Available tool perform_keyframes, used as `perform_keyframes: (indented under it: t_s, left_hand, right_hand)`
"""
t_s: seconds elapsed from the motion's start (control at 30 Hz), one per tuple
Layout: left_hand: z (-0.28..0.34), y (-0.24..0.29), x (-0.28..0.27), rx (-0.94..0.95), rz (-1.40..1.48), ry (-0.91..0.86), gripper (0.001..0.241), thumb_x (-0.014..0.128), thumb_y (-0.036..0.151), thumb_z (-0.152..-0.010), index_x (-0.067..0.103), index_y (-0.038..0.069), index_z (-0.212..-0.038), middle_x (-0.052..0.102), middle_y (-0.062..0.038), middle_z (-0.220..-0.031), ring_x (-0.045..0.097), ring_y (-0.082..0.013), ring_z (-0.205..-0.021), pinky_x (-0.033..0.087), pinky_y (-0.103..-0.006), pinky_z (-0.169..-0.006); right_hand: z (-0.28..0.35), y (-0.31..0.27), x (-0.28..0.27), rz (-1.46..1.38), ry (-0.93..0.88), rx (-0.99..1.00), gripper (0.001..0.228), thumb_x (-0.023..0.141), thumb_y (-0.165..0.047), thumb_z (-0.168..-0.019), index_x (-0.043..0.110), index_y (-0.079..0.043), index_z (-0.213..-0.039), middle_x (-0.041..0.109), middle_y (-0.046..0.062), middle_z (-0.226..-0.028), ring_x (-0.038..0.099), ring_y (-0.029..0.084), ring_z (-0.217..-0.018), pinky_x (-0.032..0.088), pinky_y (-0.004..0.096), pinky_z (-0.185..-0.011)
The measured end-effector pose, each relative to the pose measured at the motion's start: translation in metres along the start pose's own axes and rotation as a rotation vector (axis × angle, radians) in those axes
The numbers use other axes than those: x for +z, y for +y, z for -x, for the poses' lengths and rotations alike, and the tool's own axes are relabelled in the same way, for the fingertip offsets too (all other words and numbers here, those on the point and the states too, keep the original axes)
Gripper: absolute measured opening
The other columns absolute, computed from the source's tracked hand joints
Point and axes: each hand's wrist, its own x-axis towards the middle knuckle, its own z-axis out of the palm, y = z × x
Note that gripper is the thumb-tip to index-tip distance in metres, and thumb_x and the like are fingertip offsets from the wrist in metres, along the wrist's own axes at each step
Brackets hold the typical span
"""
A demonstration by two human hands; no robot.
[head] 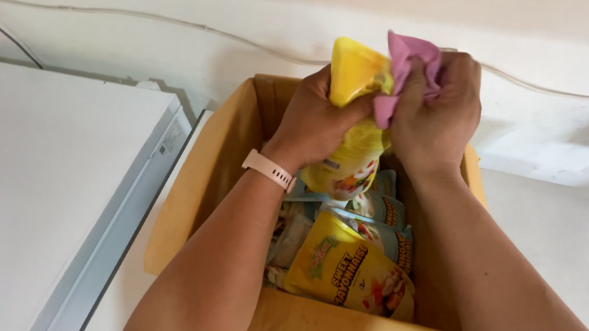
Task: Wiping down mayonnaise pouches from a cardboard box and arranging them neatly on a store shelf.
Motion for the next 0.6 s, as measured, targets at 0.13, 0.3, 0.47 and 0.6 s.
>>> perform_keyframes:
  t_s: [0.13, 0.3, 0.47, 0.6]
  left_hand:
    - [-0.001, 0.015, 0.004, -0.069, -0.101, 0.046, 0.024, 0.076, 0.021, -0.091, 0.073, 0.005, -0.108, 0.079, -0.003, -0.096, 0.074, -0.0112, -0.087, 0.061, -0.0287, -0.077]
    - [0.003, 0.021, 0.006, 0.022, -0.322, 0.152, 0.024, 0.074, 0.022, -0.091, 0.074, 0.002, -0.105, 0.079, -0.009, -0.091, 0.075, -0.0179, -0.081, 0.060, -0.0313, -0.073]
    - [0.001, 0.023, 0.006, -0.075, -0.441, 0.427, 0.031, 0.075, 0.032, -0.088, 0.078, 0.003, -0.100, 0.080, -0.014, -0.088, 0.080, -0.0234, -0.079, 0.060, -0.0332, -0.072]
    - [-0.001, 0.014, -0.001, -0.014, -0.406, 0.440, 0.036, 0.073, 0.036, -0.093, 0.077, 0.004, -0.109, 0.080, -0.014, -0.099, 0.080, -0.0218, -0.090, 0.061, -0.0328, -0.080]
  right_hand:
    - [-0.003, -0.004, -0.008, -0.106, 0.186, 0.388, 0.014, 0.065, -0.011, -0.116, 0.056, -0.003, -0.109, 0.067, 0.010, -0.100, 0.065, 0.020, -0.086, 0.054, 0.034, -0.075]
    - [-0.005, -0.022, -0.009, -0.180, 0.057, -0.030, 0.014, 0.068, -0.007, -0.115, 0.055, -0.004, -0.110, 0.063, 0.017, -0.101, 0.066, 0.024, -0.084, 0.054, 0.036, -0.072]
    - [-0.023, -0.037, -0.028, -0.241, -0.139, 0.463, 0.035, 0.046, 0.000, -0.091, 0.055, -0.006, -0.124, 0.071, 0.011, -0.098, 0.073, 0.017, -0.088, 0.059, 0.033, -0.075]
    - [-0.026, -0.059, -0.032, -0.261, -0.729, 0.784, 0.025, 0.062, -0.022, -0.106, 0.058, -0.007, -0.126, 0.074, 0.024, -0.087, 0.073, 0.035, -0.071, 0.062, 0.044, -0.065]
